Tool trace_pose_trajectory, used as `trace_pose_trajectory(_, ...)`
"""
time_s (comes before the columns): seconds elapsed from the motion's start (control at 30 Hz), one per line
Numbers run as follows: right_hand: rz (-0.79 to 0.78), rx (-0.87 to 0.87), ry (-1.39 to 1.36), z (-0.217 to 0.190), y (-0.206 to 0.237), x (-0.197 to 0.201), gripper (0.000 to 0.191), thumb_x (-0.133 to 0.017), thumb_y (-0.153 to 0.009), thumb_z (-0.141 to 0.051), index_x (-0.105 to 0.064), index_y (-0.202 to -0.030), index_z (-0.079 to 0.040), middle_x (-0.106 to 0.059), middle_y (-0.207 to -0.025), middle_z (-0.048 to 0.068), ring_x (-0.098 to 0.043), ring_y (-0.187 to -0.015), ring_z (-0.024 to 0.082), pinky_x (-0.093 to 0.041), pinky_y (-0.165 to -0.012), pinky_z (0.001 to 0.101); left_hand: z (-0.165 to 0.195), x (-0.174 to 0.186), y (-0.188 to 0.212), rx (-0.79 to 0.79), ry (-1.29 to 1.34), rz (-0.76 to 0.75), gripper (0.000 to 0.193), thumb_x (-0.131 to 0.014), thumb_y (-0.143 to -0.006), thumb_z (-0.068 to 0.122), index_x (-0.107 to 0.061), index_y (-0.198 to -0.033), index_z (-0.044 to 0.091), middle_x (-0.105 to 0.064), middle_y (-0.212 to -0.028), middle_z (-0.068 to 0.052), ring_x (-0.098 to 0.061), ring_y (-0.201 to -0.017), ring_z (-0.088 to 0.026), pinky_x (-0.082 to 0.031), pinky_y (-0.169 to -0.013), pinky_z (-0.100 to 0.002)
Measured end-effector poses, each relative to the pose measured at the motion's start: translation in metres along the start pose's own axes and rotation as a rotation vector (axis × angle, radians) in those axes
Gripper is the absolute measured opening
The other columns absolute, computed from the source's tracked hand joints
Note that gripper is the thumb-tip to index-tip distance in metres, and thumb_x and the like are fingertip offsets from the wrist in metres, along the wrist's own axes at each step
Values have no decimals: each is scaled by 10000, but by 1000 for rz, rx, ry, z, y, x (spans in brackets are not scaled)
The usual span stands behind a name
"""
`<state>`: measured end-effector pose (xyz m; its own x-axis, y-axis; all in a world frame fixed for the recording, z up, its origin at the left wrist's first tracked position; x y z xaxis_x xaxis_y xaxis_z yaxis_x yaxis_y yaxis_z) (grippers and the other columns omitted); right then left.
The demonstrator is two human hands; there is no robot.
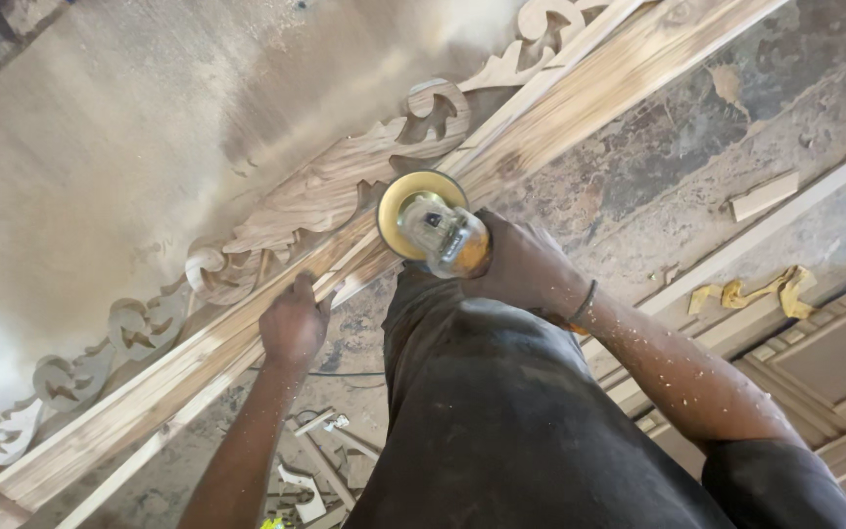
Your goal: The person holds a thin wooden strip against a carved wooden panel and sands its surface using an angle grinder, moving the tool along the strip while steadying it with the other hand. They reposition the strip and continue sanding along its length.
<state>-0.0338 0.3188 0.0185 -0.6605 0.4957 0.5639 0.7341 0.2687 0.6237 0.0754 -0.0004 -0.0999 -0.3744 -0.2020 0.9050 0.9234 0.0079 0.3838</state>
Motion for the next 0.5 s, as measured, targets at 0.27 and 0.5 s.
trace_pose_trajectory(0.27,16,-321,-8,94,-24,72,616,-925,-686,-354,-682,-1175,-69,-775,-1010,126,-765,-858,221,-624,-830,391,-1,-2,3,-41,-18,99,468,-716,-907,452,-636,-1153,61,-715,-845,-132,-716,-767,-337,-575,-641,-464)
trace_pose_trajectory(0.5,324,-307,-150,240,-61,248,454,-880,-786,-318,-737,-1093,-17,-746,-955,158,-722,-794,261,-598,-721,376,8,9,0,-31,-53,168,409,-698,-890,424,-646,-1122,91,-721,-883,-116,-718,-779,-317,-587,-658,-444)
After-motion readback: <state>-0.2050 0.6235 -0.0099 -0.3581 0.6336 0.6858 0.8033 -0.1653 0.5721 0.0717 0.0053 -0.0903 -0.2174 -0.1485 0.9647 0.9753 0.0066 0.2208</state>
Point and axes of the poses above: each hand's wrist, its own y-axis away from the middle knuckle, its own x-axis out of the back of the hand, z = x × y, the point moved 5 cm from there along -y, towards the middle knuckle
